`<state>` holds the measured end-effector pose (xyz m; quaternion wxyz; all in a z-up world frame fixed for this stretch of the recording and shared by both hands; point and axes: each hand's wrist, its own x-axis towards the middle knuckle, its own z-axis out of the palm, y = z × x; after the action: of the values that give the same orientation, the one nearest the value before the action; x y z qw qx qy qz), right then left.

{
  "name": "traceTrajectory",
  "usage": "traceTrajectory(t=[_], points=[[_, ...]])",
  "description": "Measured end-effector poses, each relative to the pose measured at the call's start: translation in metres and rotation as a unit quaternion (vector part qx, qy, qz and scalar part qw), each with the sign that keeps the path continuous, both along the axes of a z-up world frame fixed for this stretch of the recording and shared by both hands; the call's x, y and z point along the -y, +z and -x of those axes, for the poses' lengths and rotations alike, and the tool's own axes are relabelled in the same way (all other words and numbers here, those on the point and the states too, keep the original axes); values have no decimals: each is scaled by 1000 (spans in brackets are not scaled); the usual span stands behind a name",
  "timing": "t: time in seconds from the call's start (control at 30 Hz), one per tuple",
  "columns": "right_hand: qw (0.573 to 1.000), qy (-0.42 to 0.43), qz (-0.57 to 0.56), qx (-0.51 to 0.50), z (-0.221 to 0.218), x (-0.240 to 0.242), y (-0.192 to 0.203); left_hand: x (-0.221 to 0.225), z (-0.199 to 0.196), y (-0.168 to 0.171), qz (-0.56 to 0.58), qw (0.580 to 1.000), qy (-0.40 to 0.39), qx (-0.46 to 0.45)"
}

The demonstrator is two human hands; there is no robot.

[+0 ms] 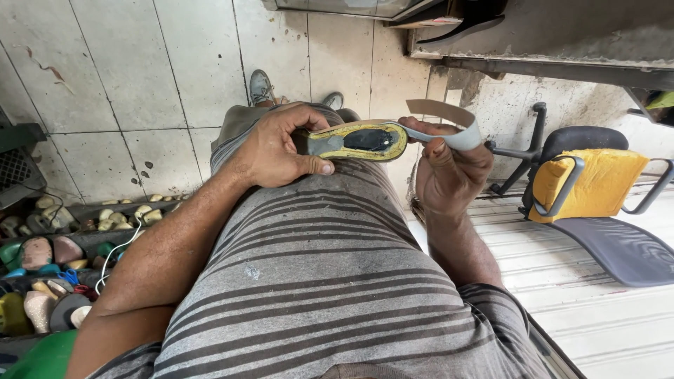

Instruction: Applying a lining strip to a shoe insole and trimming the edges with scissors.

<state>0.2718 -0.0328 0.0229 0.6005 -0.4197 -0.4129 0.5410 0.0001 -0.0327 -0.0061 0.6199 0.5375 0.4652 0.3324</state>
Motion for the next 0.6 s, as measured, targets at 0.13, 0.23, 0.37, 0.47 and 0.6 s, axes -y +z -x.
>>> traceTrajectory(t=[0.13,0.23,0.37,0.47,0.6], points=[[999,4,-25,32,3,3,2,-1,1,4,-8,1000,7,0],[997,0,-45,66,7,7,6,-1,1,4,-18,1000,13,0],[991,-13,-57,117,17,11,9,0,2,4,-18,1000,22,8],[992,-40,-67,104,19,16,-1,0,1,4,-18,1000,22,5],[985,-38,-99,138,9,20,-15,-1,1,3,-18,999,25,10]])
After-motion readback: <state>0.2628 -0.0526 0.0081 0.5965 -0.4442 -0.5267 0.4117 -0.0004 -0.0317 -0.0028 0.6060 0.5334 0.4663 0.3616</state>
